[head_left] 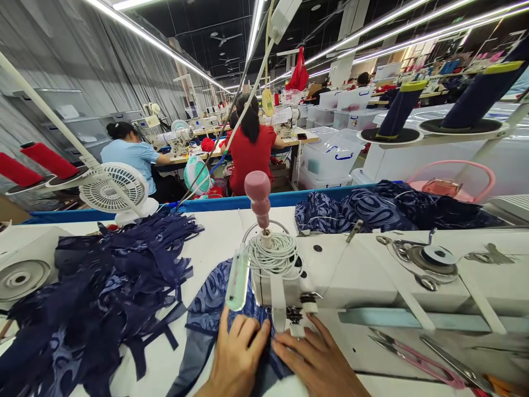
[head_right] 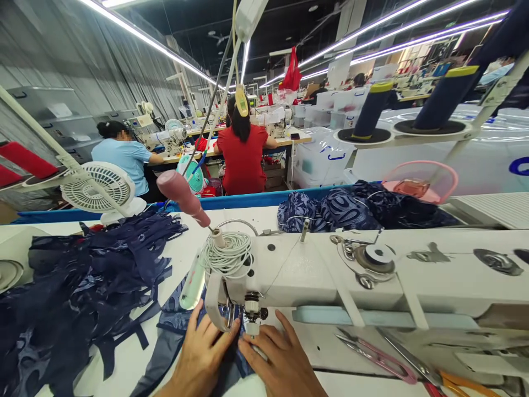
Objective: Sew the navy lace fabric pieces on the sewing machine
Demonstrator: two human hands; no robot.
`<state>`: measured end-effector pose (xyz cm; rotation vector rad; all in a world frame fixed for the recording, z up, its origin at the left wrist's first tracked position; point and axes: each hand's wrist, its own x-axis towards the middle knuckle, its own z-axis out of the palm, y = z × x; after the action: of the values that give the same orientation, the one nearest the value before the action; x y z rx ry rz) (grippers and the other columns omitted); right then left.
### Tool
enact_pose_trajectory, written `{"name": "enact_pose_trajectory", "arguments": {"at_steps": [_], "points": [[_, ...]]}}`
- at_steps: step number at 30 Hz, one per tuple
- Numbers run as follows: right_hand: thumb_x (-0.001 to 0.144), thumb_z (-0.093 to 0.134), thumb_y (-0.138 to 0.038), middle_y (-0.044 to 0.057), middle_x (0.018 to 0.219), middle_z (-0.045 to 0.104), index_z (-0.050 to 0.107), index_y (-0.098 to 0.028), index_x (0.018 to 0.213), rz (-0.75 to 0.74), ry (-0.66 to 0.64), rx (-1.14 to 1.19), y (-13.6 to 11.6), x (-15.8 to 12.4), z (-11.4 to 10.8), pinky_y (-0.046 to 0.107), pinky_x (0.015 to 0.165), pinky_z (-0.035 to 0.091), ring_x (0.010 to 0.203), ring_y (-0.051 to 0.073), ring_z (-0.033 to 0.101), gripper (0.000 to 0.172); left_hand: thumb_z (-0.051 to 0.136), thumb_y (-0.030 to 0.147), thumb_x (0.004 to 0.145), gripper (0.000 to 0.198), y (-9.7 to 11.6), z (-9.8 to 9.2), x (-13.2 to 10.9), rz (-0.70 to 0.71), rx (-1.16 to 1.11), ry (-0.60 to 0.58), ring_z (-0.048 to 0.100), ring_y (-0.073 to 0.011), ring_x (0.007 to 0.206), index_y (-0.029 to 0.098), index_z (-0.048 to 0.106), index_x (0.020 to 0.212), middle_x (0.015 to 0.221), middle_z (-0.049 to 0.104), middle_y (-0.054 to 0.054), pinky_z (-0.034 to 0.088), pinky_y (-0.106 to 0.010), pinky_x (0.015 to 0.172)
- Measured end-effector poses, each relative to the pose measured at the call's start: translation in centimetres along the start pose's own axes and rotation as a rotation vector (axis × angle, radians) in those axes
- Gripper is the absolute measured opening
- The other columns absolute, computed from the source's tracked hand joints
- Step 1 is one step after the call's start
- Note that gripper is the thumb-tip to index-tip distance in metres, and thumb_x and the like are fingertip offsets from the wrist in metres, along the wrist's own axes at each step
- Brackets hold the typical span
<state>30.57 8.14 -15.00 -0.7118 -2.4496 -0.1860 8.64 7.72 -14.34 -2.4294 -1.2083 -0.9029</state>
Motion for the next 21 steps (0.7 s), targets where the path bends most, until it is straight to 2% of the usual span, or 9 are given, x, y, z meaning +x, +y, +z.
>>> {"name": "enact_pose_trajectory", "arguments": {"at_steps": [1,3,5,6,9,11,14,18,21], "points": [[0.090,0.046,-0.009,0.003,0.111,0.066,0.064,-0.020,0.120,0.007,0.021,0.013,-0.1,0.0,0.1,0.049,0.120,0.001,0.095,0.019,0.058,0.037,0.036,0.011,0.101,0.035,-0.6,-0.5,0.2,0.012,-0.046,-0.025,0.058,-0.0213,0.097,0.019,0.068,0.114,0.100,0.067,-0.006,0.024,-0.052,0.112],[0.095,0.048,-0.018,0.003,0.108,0.065,0.065,-0.023,0.114,0.046,0.090,0.054,-0.4,0.1,0.8,0.049,0.119,0.005,0.091,0.019,0.057,0.026,0.036,0.010,0.100,0.035,-1.4,-1.3,0.8,0.033,-0.126,-0.062,0.058,-0.0195,0.097,0.023,0.068,0.109,0.101,0.066,-0.005,0.031,-0.051,0.109],[0.102,0.048,-0.027,0.001,0.100,0.065,0.066,-0.025,0.107,0.058,0.161,0.093,-0.8,0.1,1.5,0.048,0.119,0.007,0.088,0.018,0.057,0.019,0.037,0.009,0.100,0.032,-1.2,-1.6,1.3,0.029,-0.154,-0.050,0.059,-0.0191,0.094,0.020,0.067,0.102,0.095,0.066,-0.005,0.033,-0.052,0.108],[0.104,0.046,-0.029,0.000,0.096,0.065,0.066,-0.025,0.104,0.054,0.180,0.109,-0.9,0.2,1.7,0.047,0.119,0.007,0.087,0.017,0.057,0.020,0.036,0.009,0.099,0.031,-0.9,-1.5,1.4,0.026,-0.144,-0.021,0.059,-0.0191,0.092,0.018,0.066,0.099,0.089,0.065,-0.005,0.033,-0.053,0.108],[0.108,0.043,-0.027,-0.003,0.091,0.065,0.066,-0.026,0.100,0.052,0.162,0.140,-1.2,0.4,1.5,0.044,0.120,0.006,0.087,0.015,0.057,0.024,0.033,0.009,0.098,0.033,0.0,-1.3,0.9,0.014,-0.103,0.064,0.058,-0.0169,0.077,0.015,0.065,0.098,0.076,0.060,-0.003,0.027,-0.055,0.111],[0.107,0.049,-0.026,-0.004,0.091,0.066,0.066,-0.026,0.102,0.064,0.119,0.131,-1.2,0.5,0.9,0.044,0.121,0.005,0.086,0.013,0.057,0.018,0.035,0.007,0.097,0.032,0.1,-1.1,0.3,0.012,-0.124,0.049,0.055,-0.0143,0.071,0.015,0.065,0.104,0.076,0.058,-0.001,0.025,-0.054,0.113],[0.104,0.055,-0.022,-0.006,0.088,0.066,0.067,-0.026,0.100,0.084,0.130,0.102,-1.4,0.7,0.2,0.043,0.121,0.007,0.083,0.012,0.057,0.013,0.039,0.008,0.097,0.029,0.1,-0.6,-0.6,0.031,-0.156,0.014,0.055,-0.0142,0.072,0.017,0.065,0.104,0.076,0.058,0.000,0.023,-0.055,0.113],[0.102,0.057,-0.018,-0.007,0.085,0.065,0.066,-0.025,0.095,0.094,0.144,0.105,-1.6,1.0,-0.3,0.043,0.122,0.009,0.080,0.011,0.058,0.013,0.032,0.012,0.101,0.034,0.4,0.9,-1.0,0.013,-0.143,0.128,0.058,-0.0179,0.078,0.017,0.066,0.097,0.076,0.063,-0.002,0.024,-0.058,0.111],[0.099,0.061,-0.017,-0.007,0.089,0.067,0.066,-0.025,0.098,0.080,0.112,0.067,-1.4,0.9,-0.3,0.043,0.122,0.007,0.080,0.011,0.058,0.010,0.034,0.012,0.099,0.033,0.0,0.9,-0.1,0.038,-0.112,0.124,0.059,-0.0179,0.076,0.016,0.066,0.100,0.078,0.064,-0.003,0.025,-0.058,0.110]]}}
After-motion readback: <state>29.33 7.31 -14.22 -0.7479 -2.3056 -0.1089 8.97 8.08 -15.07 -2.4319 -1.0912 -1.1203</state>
